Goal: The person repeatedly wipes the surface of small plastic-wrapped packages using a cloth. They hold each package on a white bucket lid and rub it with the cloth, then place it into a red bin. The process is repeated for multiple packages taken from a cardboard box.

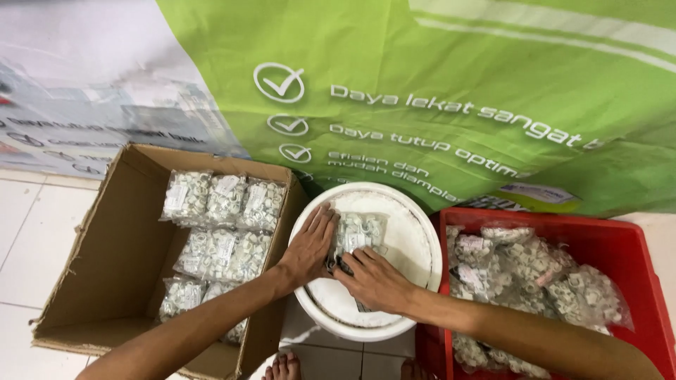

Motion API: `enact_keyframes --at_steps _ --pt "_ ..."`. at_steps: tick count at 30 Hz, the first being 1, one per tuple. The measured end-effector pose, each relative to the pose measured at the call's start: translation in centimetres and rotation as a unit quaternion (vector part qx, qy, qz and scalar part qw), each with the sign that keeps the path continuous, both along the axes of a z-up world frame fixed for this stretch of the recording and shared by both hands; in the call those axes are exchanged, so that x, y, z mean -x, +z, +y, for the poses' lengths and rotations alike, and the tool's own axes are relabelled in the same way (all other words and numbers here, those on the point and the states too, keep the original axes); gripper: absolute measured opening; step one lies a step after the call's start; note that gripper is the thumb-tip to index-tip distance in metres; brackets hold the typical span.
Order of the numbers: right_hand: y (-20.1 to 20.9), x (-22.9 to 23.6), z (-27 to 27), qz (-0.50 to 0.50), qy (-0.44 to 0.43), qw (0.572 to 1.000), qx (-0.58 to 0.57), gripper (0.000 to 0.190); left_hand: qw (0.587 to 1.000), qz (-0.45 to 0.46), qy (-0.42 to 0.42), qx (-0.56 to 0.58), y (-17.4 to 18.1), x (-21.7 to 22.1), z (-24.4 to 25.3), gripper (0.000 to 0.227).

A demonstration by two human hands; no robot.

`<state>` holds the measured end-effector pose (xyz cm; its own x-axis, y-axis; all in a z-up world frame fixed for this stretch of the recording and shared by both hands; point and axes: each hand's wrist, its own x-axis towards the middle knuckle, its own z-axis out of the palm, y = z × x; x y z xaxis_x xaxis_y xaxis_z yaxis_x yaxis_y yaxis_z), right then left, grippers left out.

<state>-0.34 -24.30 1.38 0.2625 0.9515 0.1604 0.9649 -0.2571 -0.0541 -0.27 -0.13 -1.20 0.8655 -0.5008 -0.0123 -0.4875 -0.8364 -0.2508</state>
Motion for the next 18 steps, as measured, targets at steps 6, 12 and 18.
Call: enact_keyframes --at_steps 6,12,18 --pt "1.2 -0.1 0.2 0.053 0.005 0.998 0.015 0.047 1.0 -0.005 -0.009 0.004 0.3 0.1 0.2 0.16" --pt "1.1 0.4 -0.1 0.056 0.017 0.998 0.003 0.035 0.999 -0.011 -0.012 -0.033 1.0 0.5 -0.1 0.159" --pt "0.7 -3.2 2.2 -0.025 0.048 0.99 -0.131 0.018 0.993 0.007 -0.006 0.118 3.5 0.7 -0.2 0.15"
